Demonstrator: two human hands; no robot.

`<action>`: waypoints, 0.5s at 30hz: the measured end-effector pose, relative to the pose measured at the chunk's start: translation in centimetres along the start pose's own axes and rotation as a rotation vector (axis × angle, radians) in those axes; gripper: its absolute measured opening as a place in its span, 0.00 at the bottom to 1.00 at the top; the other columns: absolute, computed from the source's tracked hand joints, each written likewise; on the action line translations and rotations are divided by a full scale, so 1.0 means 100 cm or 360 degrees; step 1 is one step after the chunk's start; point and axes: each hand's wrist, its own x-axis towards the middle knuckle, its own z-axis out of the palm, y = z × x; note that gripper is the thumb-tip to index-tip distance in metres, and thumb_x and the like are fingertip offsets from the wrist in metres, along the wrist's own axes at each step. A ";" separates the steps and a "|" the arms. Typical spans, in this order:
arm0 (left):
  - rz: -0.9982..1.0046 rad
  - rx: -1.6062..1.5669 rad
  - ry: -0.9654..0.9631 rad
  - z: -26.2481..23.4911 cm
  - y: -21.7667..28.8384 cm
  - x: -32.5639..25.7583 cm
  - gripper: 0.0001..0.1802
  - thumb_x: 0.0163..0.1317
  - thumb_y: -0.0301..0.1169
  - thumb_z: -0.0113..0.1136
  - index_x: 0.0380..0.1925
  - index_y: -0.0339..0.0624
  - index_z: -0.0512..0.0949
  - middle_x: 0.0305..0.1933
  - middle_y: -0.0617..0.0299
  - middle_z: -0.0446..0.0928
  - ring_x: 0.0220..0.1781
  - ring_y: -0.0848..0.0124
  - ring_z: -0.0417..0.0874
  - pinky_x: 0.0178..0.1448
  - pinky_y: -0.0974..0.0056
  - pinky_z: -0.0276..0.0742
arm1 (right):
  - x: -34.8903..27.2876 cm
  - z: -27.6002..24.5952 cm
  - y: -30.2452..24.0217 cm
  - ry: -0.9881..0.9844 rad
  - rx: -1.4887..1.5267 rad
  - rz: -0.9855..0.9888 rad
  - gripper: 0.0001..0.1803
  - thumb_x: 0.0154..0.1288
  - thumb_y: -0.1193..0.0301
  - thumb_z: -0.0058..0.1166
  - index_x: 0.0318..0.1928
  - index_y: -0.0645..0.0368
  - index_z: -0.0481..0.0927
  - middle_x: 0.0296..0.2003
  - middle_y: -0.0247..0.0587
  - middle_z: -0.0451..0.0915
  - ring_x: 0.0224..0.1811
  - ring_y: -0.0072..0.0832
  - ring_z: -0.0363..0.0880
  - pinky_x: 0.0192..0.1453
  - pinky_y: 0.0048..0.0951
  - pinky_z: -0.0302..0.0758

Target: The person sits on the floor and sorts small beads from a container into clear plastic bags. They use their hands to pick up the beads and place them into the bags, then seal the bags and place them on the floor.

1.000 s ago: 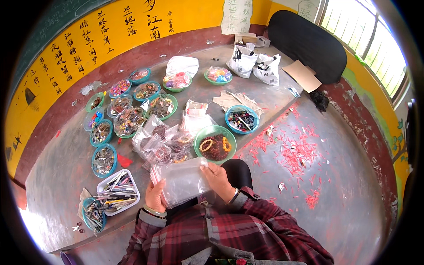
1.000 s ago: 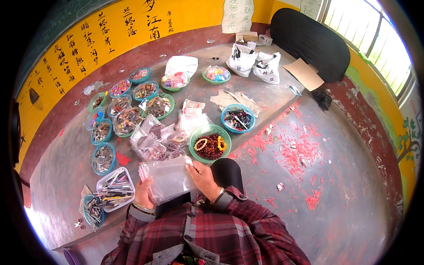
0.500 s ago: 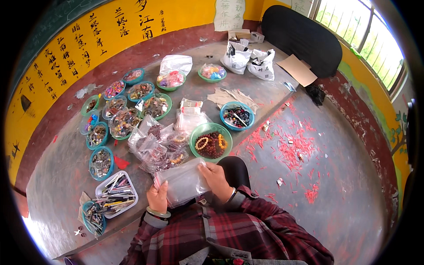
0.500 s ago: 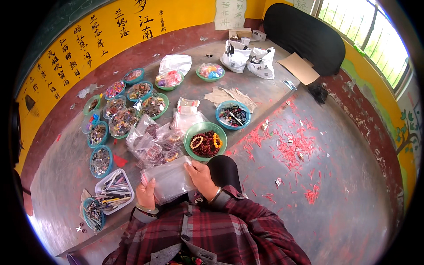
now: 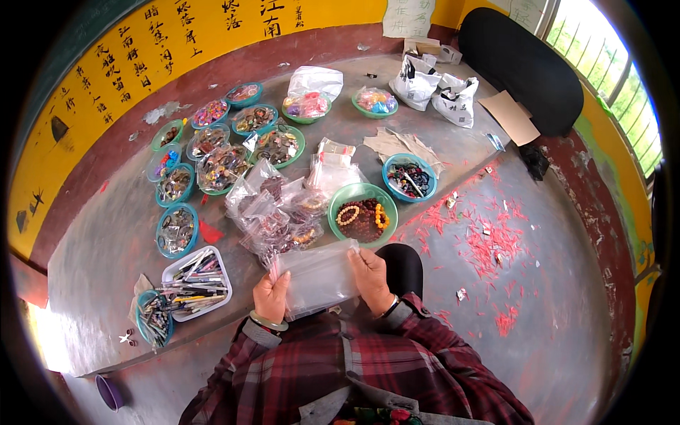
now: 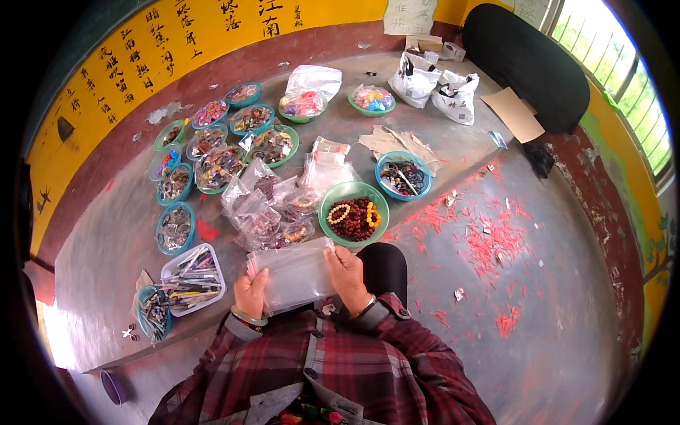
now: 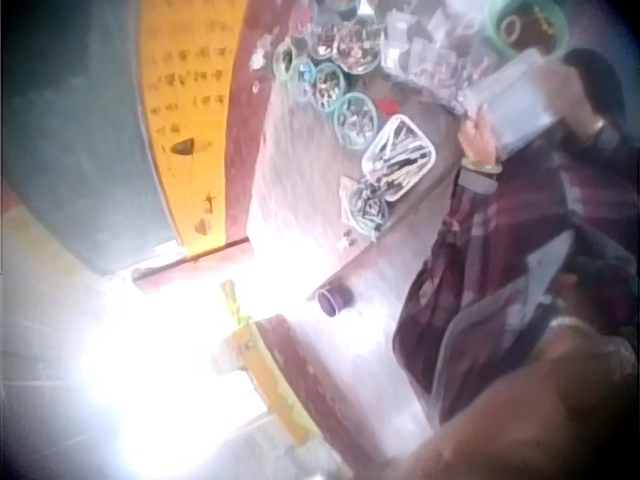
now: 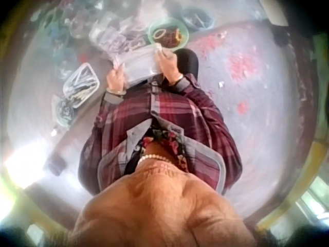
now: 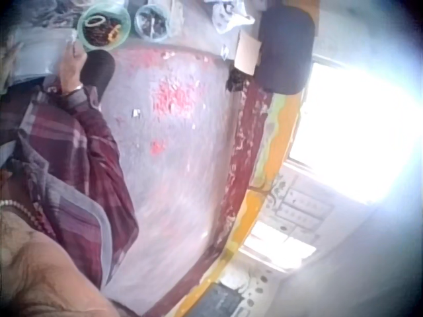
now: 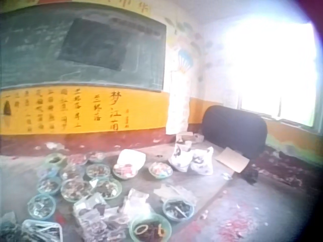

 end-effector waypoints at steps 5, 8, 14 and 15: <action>-0.0077 -0.0121 -0.0056 0.001 -0.015 0.001 0.11 0.61 0.30 0.54 0.38 0.33 0.76 0.32 0.68 0.76 0.34 0.82 0.71 0.41 0.74 0.69 | 0.009 -0.007 0.013 -0.0016 0.0075 0.0108 0.12 0.63 0.72 0.50 0.22 0.61 0.68 0.19 0.21 0.57 0.23 0.10 0.53 0.23 0.17 0.53; -0.0144 -0.0147 -0.0032 -0.001 -0.022 0.003 0.10 0.60 0.30 0.54 0.37 0.34 0.77 0.30 0.70 0.74 0.31 0.83 0.70 0.36 0.75 0.67 | 0.010 -0.007 0.018 -0.0043 0.0106 0.0145 0.12 0.62 0.72 0.52 0.23 0.61 0.70 0.19 0.20 0.59 0.22 0.09 0.53 0.22 0.17 0.53; -0.0336 -0.0242 0.0107 -0.012 -0.054 0.005 0.09 0.60 0.29 0.54 0.36 0.35 0.77 0.27 0.71 0.73 0.28 0.85 0.68 0.32 0.75 0.65 | 0.014 -0.008 -0.001 -0.0171 0.0110 0.0629 0.08 0.61 0.71 0.52 0.27 0.61 0.76 0.14 0.23 0.66 0.13 0.09 0.58 0.16 0.15 0.53; -0.0360 -0.0238 0.0099 -0.014 -0.054 0.006 0.08 0.60 0.29 0.54 0.35 0.35 0.77 0.27 0.71 0.73 0.28 0.85 0.68 0.32 0.75 0.65 | 0.015 -0.011 -0.003 -0.0221 0.0091 0.0707 0.08 0.61 0.71 0.52 0.28 0.61 0.77 0.14 0.23 0.67 0.12 0.09 0.59 0.15 0.15 0.54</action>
